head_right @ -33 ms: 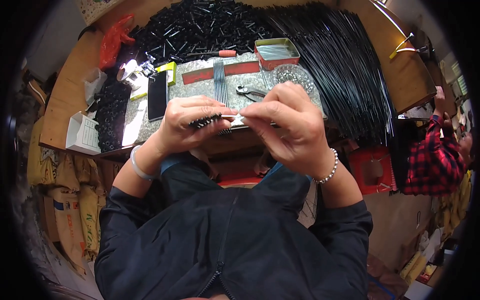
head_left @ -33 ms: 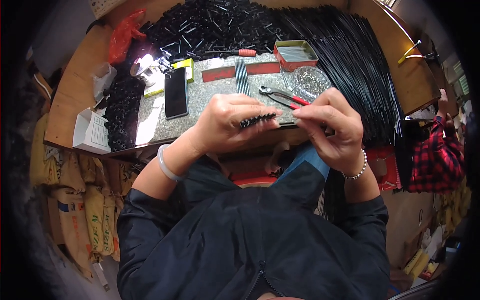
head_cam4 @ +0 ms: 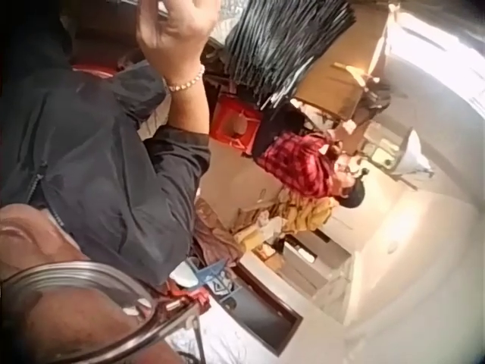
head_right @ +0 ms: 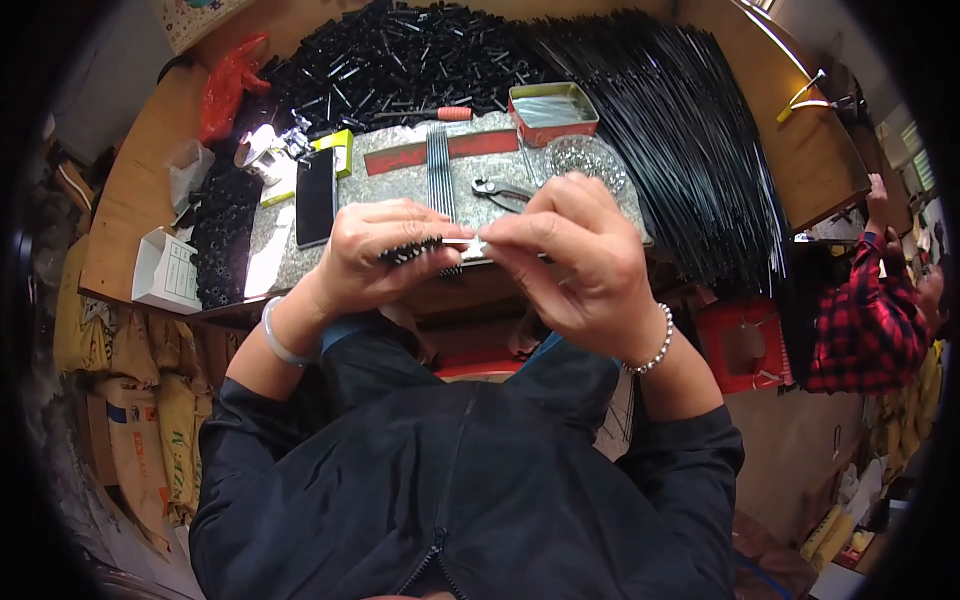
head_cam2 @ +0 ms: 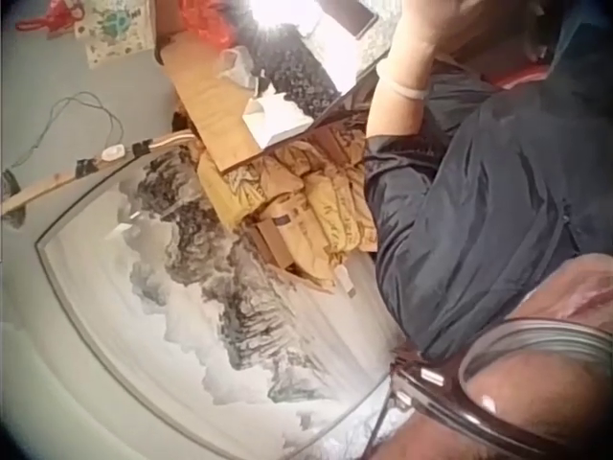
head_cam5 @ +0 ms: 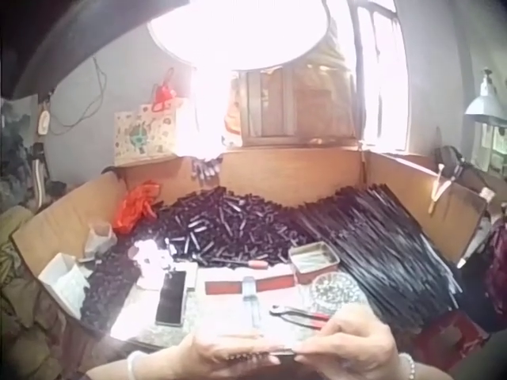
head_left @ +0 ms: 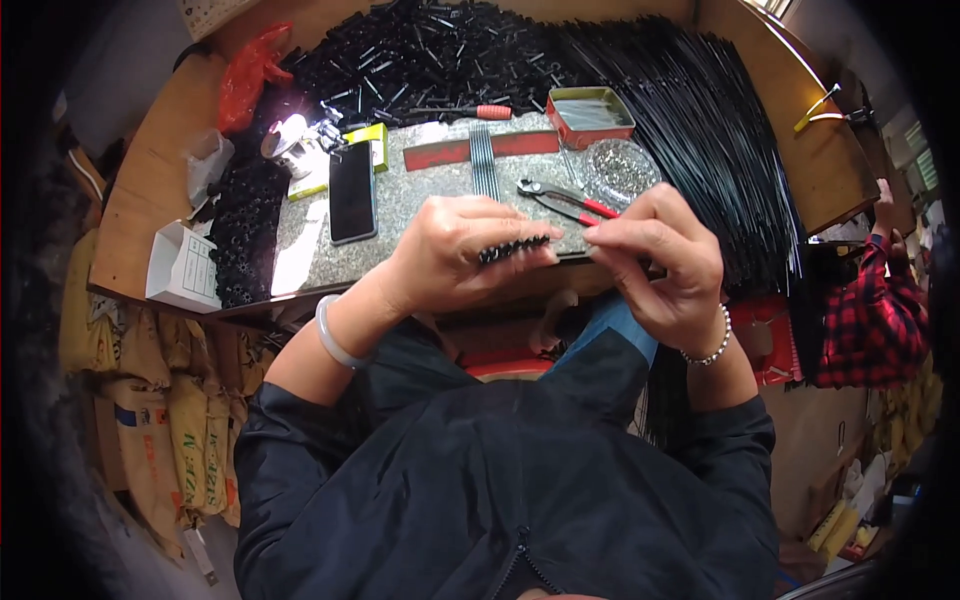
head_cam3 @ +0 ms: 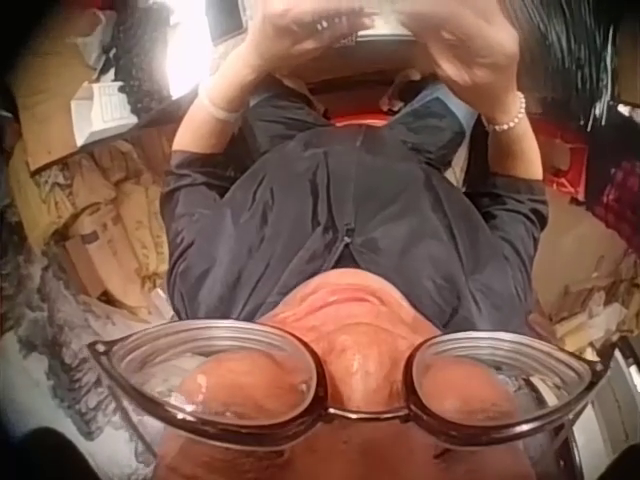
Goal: Assembling broom heads by inserting bundles of bristles into a plastic socket and securing them using end-cutting pliers.
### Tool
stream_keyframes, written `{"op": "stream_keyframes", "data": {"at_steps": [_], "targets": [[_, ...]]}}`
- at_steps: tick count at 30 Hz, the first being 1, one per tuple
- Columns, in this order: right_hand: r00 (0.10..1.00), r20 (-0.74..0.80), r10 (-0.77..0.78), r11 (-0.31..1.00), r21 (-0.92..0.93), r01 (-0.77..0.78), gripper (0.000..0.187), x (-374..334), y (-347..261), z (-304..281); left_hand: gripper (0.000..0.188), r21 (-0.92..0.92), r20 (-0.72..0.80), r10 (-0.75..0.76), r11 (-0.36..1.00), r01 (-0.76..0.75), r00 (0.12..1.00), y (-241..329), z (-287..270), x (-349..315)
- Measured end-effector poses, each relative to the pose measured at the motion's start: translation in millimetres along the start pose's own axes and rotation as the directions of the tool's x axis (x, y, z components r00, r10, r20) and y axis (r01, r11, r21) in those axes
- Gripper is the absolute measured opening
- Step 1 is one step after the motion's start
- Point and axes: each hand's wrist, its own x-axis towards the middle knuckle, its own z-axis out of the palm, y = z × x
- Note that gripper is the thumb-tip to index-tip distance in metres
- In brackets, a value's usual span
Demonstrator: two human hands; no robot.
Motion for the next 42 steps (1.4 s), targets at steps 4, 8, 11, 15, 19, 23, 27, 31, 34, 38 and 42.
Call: {"op": "stream_keyframes", "data": {"at_steps": [4,8,11,15,19,23,27,31,34,38,42], "targets": [[1.0,-0.004,0.018,1.0,0.008,-0.018,0.021,-1.6,0.2,2.1,0.019,-0.013,0.014,-0.029,0.999,0.029,0.999,0.3,0.7,-1.8],[1.0,-0.006,-0.002,1.0,0.023,0.002,0.02,1.8,-0.8,3.2,0.02,-0.041,0.0,-0.026,0.999,0.026,1.0,-0.3,0.8,-1.9],[1.0,-0.026,-0.007,1.0,0.013,0.007,0.02,1.7,2.2,2.9,0.02,-0.051,-0.001,-0.029,0.998,0.029,1.0,-3.2,1.2,-3.3],[0.999,-0.029,0.016,1.0,0.013,-0.016,0.02,2.4,5.5,3.3,0.02,-0.054,-0.009,-0.029,0.998,0.029,1.0,-4.6,0.8,-2.7],[1.0,-0.011,-0.009,0.999,0.037,0.009,0.02,5.4,3.2,6.7,0.02,-0.053,-0.017,-0.025,0.998,0.024,1.0,-5.1,1.5,-3.9],[0.999,0.013,-0.035,0.999,0.023,0.035,0.021,7.8,2.1,8.5,0.021,-0.061,-0.011,-0.022,0.998,0.021,1.0,-3.9,1.5,-4.6],[0.978,0.092,-0.186,0.966,-0.162,0.199,0.024,17.2,-1.3,2.2,0.021,0.001,-0.006,0.006,1.0,-0.006,1.0,-2.1,2.2,-4.8],[0.982,0.07,-0.175,0.975,-0.125,0.183,0.02,15.7,-2.4,10.2,0.024,0.042,-0.036,0.051,0.998,-0.05,0.998,-3.5,4.4,-7.4],[0.993,0.097,-0.073,0.997,0.03,0.07,0.021,16.8,-0.8,12.0,0.029,0.071,-0.026,0.055,0.996,-0.053,0.998,-6.7,4.6,-7.2],[0.978,0.159,-0.132,0.991,0.037,0.128,0.024,23.7,1.8,6.7,0.027,0.085,-0.006,0.047,0.995,-0.046,0.999,-4.4,3.0,-5.2],[0.981,0.153,-0.116,0.991,0.091,0.103,0.026,22.5,-1.3,16.5,0.018,0.09,-0.012,0.041,0.995,-0.04,0.999,-6.6,4.5,-5.5]]}}
